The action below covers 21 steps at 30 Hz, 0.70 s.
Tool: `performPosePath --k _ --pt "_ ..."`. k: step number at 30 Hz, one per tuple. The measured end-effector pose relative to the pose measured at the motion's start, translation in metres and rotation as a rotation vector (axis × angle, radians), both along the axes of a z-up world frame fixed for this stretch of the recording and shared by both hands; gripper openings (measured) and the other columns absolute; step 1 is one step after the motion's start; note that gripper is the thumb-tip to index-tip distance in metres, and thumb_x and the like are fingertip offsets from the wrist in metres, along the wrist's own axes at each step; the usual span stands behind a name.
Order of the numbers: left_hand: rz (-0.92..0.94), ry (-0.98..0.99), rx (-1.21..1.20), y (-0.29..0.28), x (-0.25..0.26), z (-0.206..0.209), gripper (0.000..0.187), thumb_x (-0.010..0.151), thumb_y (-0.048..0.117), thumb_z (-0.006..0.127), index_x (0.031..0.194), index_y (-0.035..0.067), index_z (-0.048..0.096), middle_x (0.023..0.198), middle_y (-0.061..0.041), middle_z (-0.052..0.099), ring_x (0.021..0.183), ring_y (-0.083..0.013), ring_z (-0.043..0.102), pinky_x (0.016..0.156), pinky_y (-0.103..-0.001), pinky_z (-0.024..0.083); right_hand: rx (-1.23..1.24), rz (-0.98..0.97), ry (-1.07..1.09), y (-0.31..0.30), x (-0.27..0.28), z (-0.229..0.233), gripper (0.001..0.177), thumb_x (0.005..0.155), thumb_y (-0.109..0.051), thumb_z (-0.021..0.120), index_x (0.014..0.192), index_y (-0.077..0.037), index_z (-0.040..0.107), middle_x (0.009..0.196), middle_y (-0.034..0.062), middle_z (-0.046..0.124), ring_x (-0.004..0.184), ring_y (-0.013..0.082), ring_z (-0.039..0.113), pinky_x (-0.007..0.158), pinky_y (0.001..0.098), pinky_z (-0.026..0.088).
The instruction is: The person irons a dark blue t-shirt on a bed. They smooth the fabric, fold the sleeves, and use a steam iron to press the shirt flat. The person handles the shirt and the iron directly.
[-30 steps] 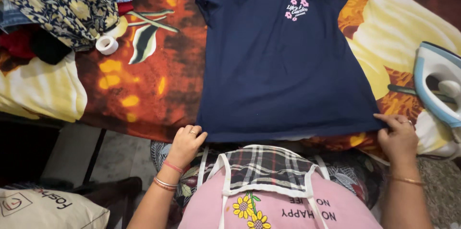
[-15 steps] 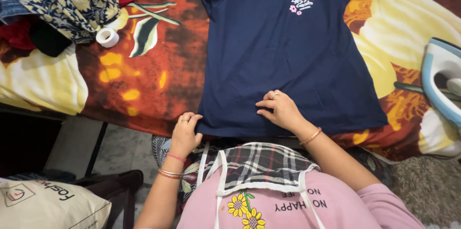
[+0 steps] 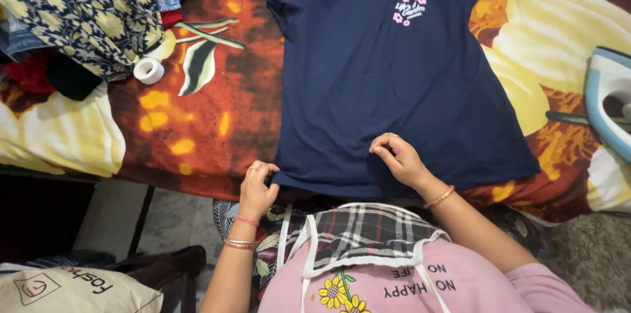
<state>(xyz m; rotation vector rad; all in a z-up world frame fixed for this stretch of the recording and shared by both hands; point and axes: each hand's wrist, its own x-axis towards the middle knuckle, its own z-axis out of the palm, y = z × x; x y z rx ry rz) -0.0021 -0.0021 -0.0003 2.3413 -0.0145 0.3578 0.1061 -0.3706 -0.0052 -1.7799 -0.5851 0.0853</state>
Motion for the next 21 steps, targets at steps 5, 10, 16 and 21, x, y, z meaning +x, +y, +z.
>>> performPosePath --k 5,10,16,21 --pt "0.0 -0.011 -0.006 0.001 -0.003 -0.002 0.027 0.075 0.002 0.063 0.101 0.007 0.068 0.094 -0.012 0.062 0.09 -0.0308 0.065 0.08 -0.04 0.054 0.083 0.017 0.078 0.003 0.002 -0.005 0.011 0.105 -0.014 0.057 0.105 -0.005 0.063 0.1 0.0033 0.069 0.095 0.0111 0.064 0.089 0.0253 0.052" --pt "-0.01 -0.122 -0.025 0.011 -0.012 -0.02 0.028 0.08 -0.002 0.054 0.104 0.005 0.067 0.102 -0.013 0.067 0.099 -0.0312 0.066 0.09 -0.038 0.052 -0.157 0.08 -0.245 0.006 -0.009 0.041 0.017 0.094 -0.02 0.07 0.101 -0.006 0.066 0.103 0.0072 0.069 0.097 0.0242 0.067 0.091 0.0364 0.052" --pt "0.06 -0.187 -0.931 -0.005 0.015 -0.033 0.015 0.11 0.003 0.049 0.118 0.006 0.061 0.106 -0.007 0.063 0.097 -0.0146 0.06 0.087 -0.027 0.051 -0.436 -0.006 -0.781 -0.008 -0.033 0.099 0.042 0.061 -0.017 0.074 0.102 -0.006 0.07 0.106 0.0133 0.07 0.1 0.0349 0.068 0.088 0.0462 0.049" --pt "0.143 -0.296 -1.407 -0.004 0.036 0.052 0.018 0.105 0.008 0.048 0.121 0.012 0.056 0.1 -0.005 0.064 0.084 -0.0158 0.065 0.07 -0.029 0.053 -0.587 -0.575 -0.725 -0.099 -0.003 0.104 0.037 0.064 0.008 0.061 0.095 -0.008 0.073 0.104 0.0099 0.074 0.106 0.0321 0.068 0.097 0.0424 0.051"
